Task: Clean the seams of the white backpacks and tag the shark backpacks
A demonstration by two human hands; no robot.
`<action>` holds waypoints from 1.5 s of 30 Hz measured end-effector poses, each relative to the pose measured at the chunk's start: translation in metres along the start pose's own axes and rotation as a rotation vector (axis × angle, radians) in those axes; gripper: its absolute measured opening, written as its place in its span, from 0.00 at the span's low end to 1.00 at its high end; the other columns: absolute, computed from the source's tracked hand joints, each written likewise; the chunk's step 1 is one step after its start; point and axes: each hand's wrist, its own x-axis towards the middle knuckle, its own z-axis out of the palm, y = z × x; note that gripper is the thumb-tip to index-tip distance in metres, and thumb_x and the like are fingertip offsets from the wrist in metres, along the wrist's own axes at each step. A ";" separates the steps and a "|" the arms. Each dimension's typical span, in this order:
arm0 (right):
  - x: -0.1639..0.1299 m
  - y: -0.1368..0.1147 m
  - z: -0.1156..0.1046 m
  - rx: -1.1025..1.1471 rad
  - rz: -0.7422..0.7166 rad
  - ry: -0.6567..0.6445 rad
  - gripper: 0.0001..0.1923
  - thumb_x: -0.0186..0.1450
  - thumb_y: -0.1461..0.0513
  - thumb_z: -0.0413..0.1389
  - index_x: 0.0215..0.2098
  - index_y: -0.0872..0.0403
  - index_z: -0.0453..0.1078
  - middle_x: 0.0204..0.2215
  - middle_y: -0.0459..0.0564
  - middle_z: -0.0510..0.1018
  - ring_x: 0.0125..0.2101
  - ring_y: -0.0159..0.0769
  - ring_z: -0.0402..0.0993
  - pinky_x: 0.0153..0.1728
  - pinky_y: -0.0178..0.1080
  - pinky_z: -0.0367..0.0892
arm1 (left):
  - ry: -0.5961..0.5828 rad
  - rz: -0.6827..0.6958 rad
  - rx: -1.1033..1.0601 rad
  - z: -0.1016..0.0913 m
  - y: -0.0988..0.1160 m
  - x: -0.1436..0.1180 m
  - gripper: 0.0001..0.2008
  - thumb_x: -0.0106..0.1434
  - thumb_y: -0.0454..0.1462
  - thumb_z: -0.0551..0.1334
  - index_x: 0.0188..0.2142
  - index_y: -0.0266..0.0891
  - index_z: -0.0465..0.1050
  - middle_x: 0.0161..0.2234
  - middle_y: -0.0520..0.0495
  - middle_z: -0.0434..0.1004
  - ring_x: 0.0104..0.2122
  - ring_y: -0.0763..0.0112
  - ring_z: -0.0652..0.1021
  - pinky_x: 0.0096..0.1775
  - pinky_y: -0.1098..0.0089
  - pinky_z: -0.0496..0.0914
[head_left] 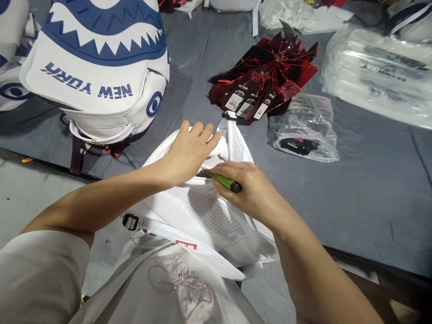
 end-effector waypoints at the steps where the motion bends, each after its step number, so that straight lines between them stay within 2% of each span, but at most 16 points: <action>1: 0.001 -0.001 0.000 0.002 0.002 -0.003 0.10 0.65 0.67 0.56 0.43 0.55 0.77 0.40 0.53 0.82 0.39 0.43 0.79 0.43 0.42 0.70 | 0.005 -0.003 -0.002 0.000 0.000 0.000 0.27 0.71 0.37 0.52 0.67 0.37 0.53 0.63 0.37 0.62 0.54 0.50 0.67 0.50 0.54 0.62; 11: 0.001 -0.005 0.001 0.007 0.007 0.003 0.12 0.64 0.68 0.55 0.43 0.56 0.77 0.41 0.53 0.82 0.40 0.43 0.79 0.44 0.43 0.70 | -0.002 -0.016 -0.039 -0.001 -0.001 -0.002 0.28 0.69 0.35 0.53 0.67 0.38 0.53 0.62 0.37 0.62 0.54 0.51 0.67 0.52 0.54 0.61; 20: 0.000 -0.010 0.002 0.033 0.068 0.018 0.12 0.64 0.67 0.54 0.43 0.53 0.76 0.41 0.52 0.82 0.41 0.43 0.79 0.44 0.43 0.70 | -0.005 -0.020 -0.051 -0.001 0.000 -0.002 0.29 0.68 0.34 0.53 0.67 0.38 0.53 0.63 0.37 0.61 0.55 0.51 0.66 0.52 0.53 0.61; 27: -0.001 -0.015 0.006 -0.026 0.163 0.066 0.09 0.64 0.65 0.55 0.40 0.53 0.77 0.37 0.51 0.83 0.38 0.43 0.79 0.42 0.44 0.68 | -0.034 -0.034 -0.108 -0.003 -0.001 -0.003 0.29 0.69 0.36 0.54 0.69 0.41 0.51 0.64 0.38 0.59 0.58 0.50 0.64 0.55 0.53 0.59; 30: -0.002 -0.015 0.009 0.015 0.179 0.090 0.10 0.64 0.65 0.54 0.41 0.53 0.76 0.37 0.50 0.83 0.38 0.44 0.79 0.43 0.44 0.67 | -0.041 -0.040 -0.102 -0.003 -0.001 -0.003 0.30 0.69 0.36 0.55 0.69 0.41 0.51 0.64 0.38 0.59 0.57 0.50 0.64 0.55 0.53 0.58; 34: -0.005 -0.014 0.016 0.024 0.193 0.185 0.09 0.64 0.64 0.54 0.39 0.52 0.76 0.36 0.49 0.83 0.37 0.44 0.79 0.43 0.45 0.67 | -0.045 -0.038 -0.079 -0.002 0.000 -0.003 0.31 0.68 0.36 0.56 0.69 0.42 0.51 0.65 0.39 0.59 0.57 0.51 0.64 0.56 0.53 0.59; 41: -0.006 -0.014 0.023 0.098 0.224 0.257 0.09 0.63 0.63 0.54 0.38 0.51 0.77 0.37 0.49 0.84 0.38 0.44 0.80 0.42 0.45 0.70 | -0.010 -0.027 -0.066 0.000 0.000 -0.003 0.30 0.67 0.34 0.54 0.68 0.39 0.53 0.64 0.37 0.61 0.56 0.50 0.65 0.54 0.53 0.60; 45: -0.005 -0.015 0.023 0.104 0.243 0.241 0.09 0.63 0.63 0.54 0.37 0.51 0.77 0.35 0.49 0.84 0.35 0.43 0.80 0.39 0.43 0.70 | -0.018 -0.032 -0.087 -0.001 0.000 -0.003 0.30 0.67 0.34 0.55 0.68 0.40 0.52 0.64 0.38 0.59 0.57 0.50 0.64 0.55 0.53 0.59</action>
